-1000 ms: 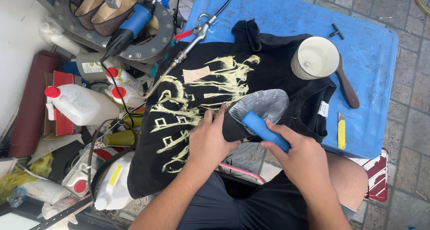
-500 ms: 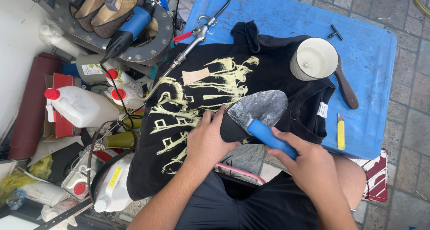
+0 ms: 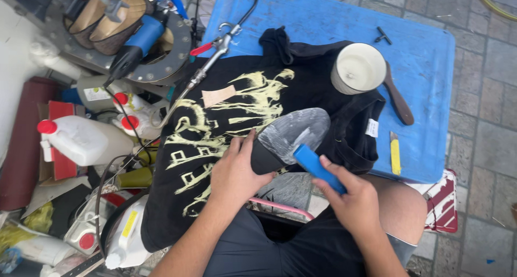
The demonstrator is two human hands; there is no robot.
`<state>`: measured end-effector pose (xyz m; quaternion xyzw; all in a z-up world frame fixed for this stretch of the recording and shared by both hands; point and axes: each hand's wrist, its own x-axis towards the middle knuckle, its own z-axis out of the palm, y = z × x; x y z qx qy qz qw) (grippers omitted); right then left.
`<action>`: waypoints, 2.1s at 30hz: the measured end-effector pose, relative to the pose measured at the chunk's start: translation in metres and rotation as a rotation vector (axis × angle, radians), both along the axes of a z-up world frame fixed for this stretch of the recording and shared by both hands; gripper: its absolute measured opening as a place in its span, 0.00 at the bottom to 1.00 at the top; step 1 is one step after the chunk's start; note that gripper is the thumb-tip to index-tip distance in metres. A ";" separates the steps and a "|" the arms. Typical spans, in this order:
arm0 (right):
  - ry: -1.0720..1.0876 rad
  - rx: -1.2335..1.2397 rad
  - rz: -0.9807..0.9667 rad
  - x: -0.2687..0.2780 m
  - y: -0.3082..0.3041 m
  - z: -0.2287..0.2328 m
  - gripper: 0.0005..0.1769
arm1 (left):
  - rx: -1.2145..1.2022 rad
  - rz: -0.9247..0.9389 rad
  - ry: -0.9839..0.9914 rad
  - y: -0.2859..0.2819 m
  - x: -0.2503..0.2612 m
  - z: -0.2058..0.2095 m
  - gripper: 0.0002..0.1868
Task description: The person applies a white adhesive to the sole of a black shoe using a blue brush. They repeatedly dip the brush into a container of glue and spread it across the sole, then rub the surface with their hand to smooth the application.
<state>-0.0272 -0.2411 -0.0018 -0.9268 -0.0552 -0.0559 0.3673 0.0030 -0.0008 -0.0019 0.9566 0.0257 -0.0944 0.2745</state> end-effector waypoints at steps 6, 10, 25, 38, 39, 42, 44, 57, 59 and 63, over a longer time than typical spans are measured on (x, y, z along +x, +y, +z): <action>0.040 0.103 -0.179 0.012 -0.007 -0.011 0.26 | 0.023 -0.001 0.063 -0.001 0.002 0.000 0.60; -0.026 -0.009 -0.063 -0.001 -0.001 -0.010 0.28 | 0.012 -0.001 0.070 -0.001 0.003 0.003 0.59; 0.170 -0.006 -0.184 0.009 -0.004 0.010 0.26 | 0.072 -0.023 0.146 -0.004 0.008 0.005 0.60; 0.040 -0.194 -0.212 0.015 0.036 0.024 0.27 | 0.064 -0.004 0.097 -0.007 0.006 0.009 0.62; 0.027 -0.185 -0.162 0.011 0.034 0.026 0.27 | 0.065 -0.007 0.103 -0.007 0.006 0.009 0.61; 0.126 -0.171 -0.191 0.009 0.019 0.025 0.27 | 0.068 -0.009 0.107 -0.006 0.005 0.007 0.60; 0.198 -0.175 -0.266 0.019 0.004 0.017 0.27 | 0.061 -0.003 0.105 -0.006 0.004 0.005 0.60; 0.112 -0.189 -0.262 0.022 0.022 0.019 0.26 | 0.052 0.006 0.122 -0.007 0.004 0.006 0.62; 0.089 -0.152 -0.205 0.016 0.016 0.019 0.26 | 0.050 -0.005 0.099 -0.007 0.005 0.006 0.61; 0.215 -0.057 -0.280 0.020 -0.006 0.011 0.27 | 0.052 -0.006 0.104 -0.006 0.004 0.003 0.60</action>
